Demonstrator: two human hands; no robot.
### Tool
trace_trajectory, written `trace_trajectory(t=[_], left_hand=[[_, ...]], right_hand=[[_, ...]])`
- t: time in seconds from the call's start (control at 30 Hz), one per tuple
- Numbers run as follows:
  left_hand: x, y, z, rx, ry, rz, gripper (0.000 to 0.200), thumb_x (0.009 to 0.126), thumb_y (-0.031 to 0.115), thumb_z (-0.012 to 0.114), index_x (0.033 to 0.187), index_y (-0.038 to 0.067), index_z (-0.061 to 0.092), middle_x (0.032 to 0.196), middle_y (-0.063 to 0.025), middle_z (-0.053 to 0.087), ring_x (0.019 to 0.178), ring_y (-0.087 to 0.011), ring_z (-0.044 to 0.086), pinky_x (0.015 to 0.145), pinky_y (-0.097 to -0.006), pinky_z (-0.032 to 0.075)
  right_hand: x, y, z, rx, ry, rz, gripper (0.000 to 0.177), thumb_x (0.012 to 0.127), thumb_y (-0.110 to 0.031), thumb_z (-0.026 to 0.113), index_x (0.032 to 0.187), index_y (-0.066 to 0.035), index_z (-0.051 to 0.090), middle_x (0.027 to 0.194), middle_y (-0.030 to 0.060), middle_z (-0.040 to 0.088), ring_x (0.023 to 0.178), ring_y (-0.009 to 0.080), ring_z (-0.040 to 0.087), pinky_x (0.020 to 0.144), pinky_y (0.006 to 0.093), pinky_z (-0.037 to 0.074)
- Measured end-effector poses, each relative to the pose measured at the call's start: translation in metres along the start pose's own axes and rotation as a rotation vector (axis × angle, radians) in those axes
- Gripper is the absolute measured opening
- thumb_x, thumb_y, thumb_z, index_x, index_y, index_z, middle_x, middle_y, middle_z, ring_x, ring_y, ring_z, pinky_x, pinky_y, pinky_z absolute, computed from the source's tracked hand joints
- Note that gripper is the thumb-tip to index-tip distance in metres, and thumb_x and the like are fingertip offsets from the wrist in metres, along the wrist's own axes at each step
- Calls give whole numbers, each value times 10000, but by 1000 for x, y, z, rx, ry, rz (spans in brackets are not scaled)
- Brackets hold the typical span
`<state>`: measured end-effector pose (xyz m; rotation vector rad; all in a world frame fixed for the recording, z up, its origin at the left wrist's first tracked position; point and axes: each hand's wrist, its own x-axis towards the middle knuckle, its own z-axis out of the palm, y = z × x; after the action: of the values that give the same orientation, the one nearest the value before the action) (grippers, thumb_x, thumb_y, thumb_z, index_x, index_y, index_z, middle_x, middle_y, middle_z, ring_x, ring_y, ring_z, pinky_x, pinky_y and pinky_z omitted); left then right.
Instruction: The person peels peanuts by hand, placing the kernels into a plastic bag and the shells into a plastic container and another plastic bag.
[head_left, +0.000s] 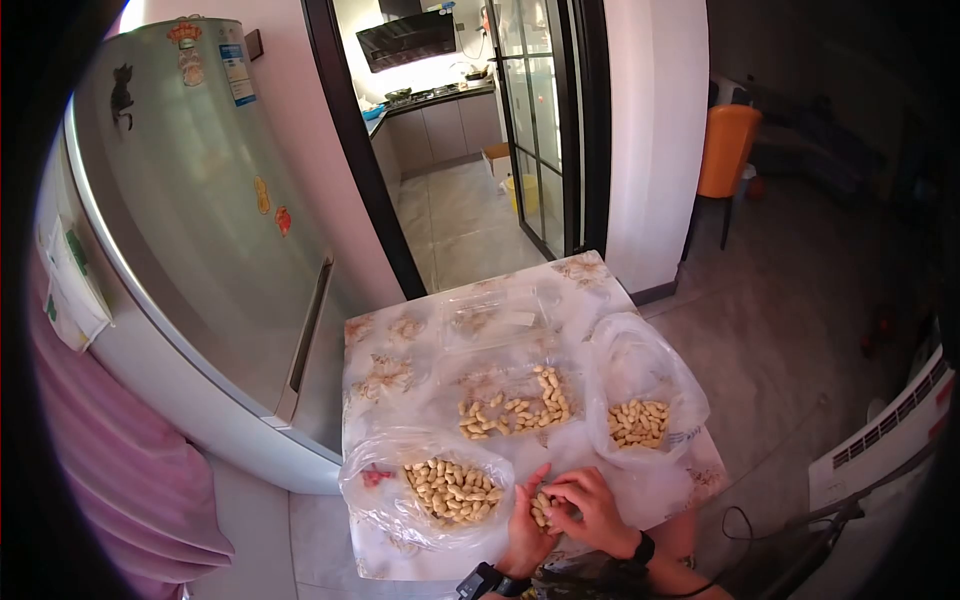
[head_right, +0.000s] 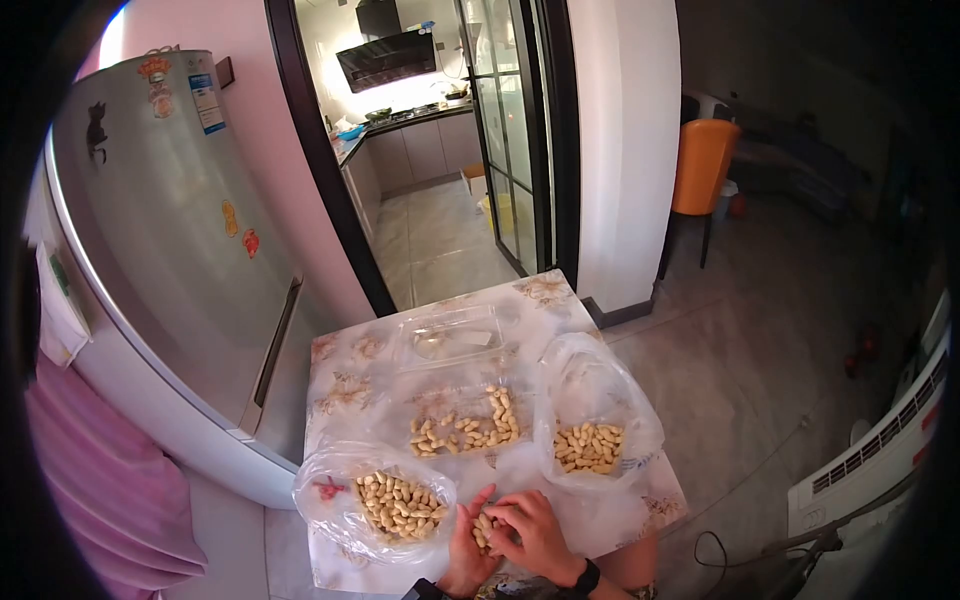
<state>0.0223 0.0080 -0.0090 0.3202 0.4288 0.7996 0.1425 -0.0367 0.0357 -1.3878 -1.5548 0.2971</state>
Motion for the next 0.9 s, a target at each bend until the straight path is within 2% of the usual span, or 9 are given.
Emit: trace_trajectory(t=[0.03,0.2,0.47,0.53,0.57,0.63,0.67,0.73,0.9], left_hand=[[0,0,3,64,92,26,652,977,592,318,1403,106,401,953,-52,575,716,-123,517,485,-219,378],[1,1,-8,67,28,-7,641,981,580,320,1394,96,407,994,-59,575,727,-130,514,519,-226,395],[0,1,-7,102,49,-33,556,1009,509,339,1332,71,449,1111,-46,571,829,-135,571,516,-191,390],[6,1,-28,-93,-252,-94,515,1021,459,350,1336,63,443,1166,-70,567,932,-175,597,598,-232,470],[4,2,-24,-92,-250,-92,515,1021,459,350,1336,63,443,1166,-70,567,932,-175,597,598,-232,470],[1,3,-13,33,-169,-73,485,1028,415,359,1334,48,438,1182,-90,565,989,-203,599,735,-299,520],[-1,3,-4,32,-168,-73,485,1028,415,359,1334,48,438,1182,-90,565,989,-203,599,735,-299,520],[-4,5,13,131,-14,-38,452,1011,406,418,1297,59,468,1103,-71,583,862,-141,589,587,-233,454],[-2,2,5,127,-45,-23,423,996,356,484,1294,57,469,1120,-82,584,900,-165,599,625,-249,481]], right_hand=[[0,1,0,5,1,0,202,779,-179,711,950,-84,662,968,59,600,909,267,558,808,388,442],[0,6,1,62,-72,-77,226,785,-181,703,980,-81,645,1065,64,575,980,276,538,848,391,445],[-5,10,2,71,-34,-69,160,793,-114,677,940,-66,635,1039,71,588,968,281,552,832,386,457],[-5,10,2,81,-15,-71,148,796,-94,669,936,-63,633,1031,73,592,963,282,557,826,383,461],[-5,9,2,84,5,-68,140,804,-84,663,937,-58,630,1024,76,595,956,283,561,821,379,463],[-5,7,1,87,24,-64,132,812,-74,656,939,-52,628,1016,79,598,948,284,565,816,376,466],[-4,5,0,97,34,-39,126,822,-73,650,942,-46,621,1009,84,601,943,286,568,815,376,467],[-6,4,0,106,44,-14,120,832,-72,644,944,-40,614,1001,90,604,938,289,572,814,376,468],[-10,6,2,158,96,47,132,841,-60,659,949,-31,590,983,111,615,888,297,591,768,370,485]])
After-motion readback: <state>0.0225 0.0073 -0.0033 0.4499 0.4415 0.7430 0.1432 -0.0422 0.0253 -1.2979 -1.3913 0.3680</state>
